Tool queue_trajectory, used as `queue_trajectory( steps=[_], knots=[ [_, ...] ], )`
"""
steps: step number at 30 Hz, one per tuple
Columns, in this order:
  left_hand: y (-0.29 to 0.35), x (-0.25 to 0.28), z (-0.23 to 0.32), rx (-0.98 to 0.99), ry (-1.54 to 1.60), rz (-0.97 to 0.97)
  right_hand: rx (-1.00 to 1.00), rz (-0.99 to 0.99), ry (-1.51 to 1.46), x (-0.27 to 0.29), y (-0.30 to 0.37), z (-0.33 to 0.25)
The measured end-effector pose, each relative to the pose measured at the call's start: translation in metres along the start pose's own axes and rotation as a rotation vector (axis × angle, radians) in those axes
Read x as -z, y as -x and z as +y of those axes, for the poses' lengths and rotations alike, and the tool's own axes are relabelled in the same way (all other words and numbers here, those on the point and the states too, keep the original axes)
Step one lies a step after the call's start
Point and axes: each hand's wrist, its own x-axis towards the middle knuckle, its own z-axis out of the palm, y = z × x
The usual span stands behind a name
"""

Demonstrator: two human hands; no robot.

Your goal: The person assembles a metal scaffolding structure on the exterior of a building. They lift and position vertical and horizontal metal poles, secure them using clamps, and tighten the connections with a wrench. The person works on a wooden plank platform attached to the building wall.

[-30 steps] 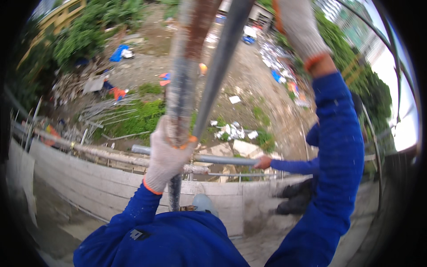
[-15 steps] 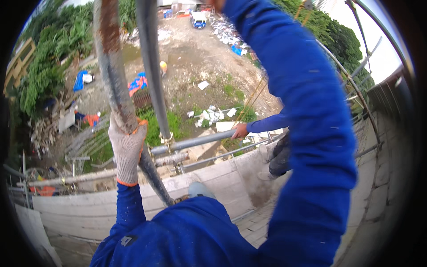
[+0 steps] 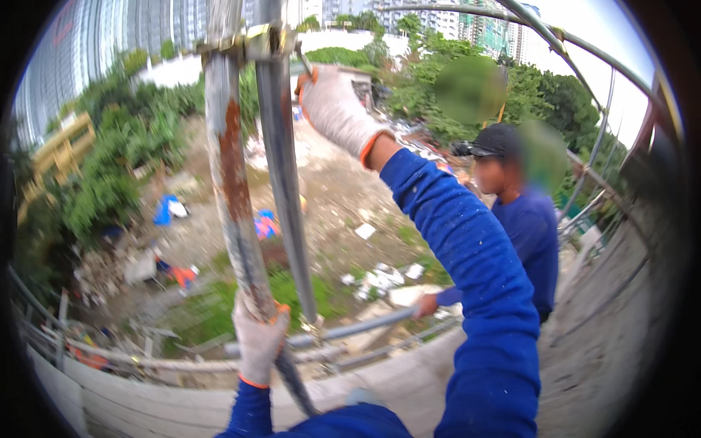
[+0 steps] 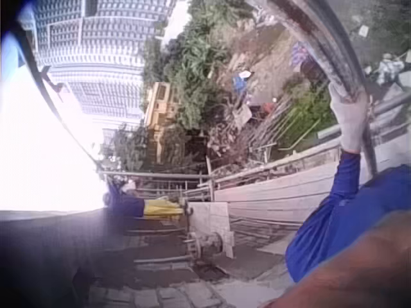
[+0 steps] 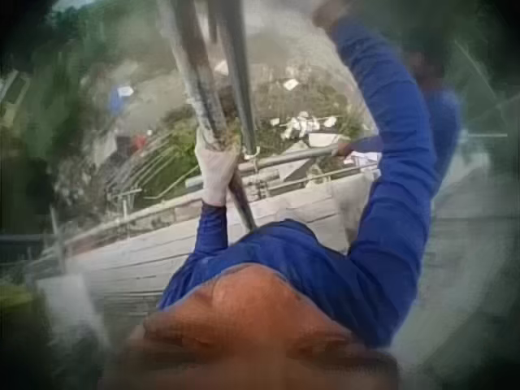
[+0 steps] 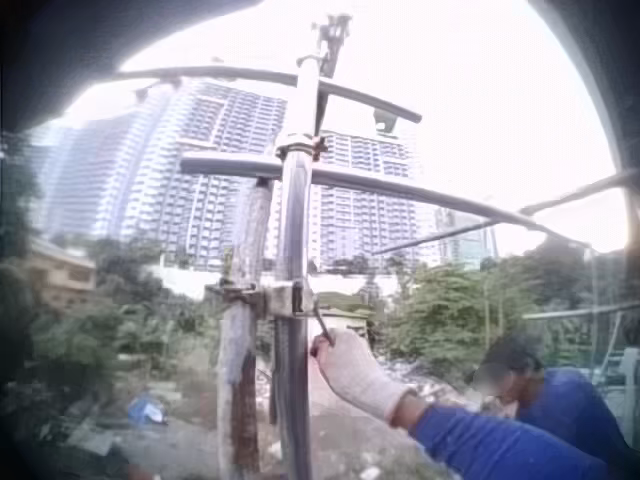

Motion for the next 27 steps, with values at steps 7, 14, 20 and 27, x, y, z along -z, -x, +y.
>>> queue_trajectory(
  steps=[7,14,20,27],
  knots=[
    [0.002,0.004,-0.023,0.05,0.084,-0.027,0.049,0.121,0.076,0.007,0.005,-0.016],
    [-0.047,-0.009,0.026,-0.089,0.159,0.032,0.036,-0.053,-0.187,0.022,0.016,-0.011],
    [-0.07,-0.003,0.029,-0.01,0.278,-0.051,0.323,0.145,-0.005,0.009,0.006,0.001],
    [-0.073,-0.009,0.04,-0.027,0.226,-0.023,0.422,0.21,-0.232,0.026,-0.001,0.015]
  ],
)
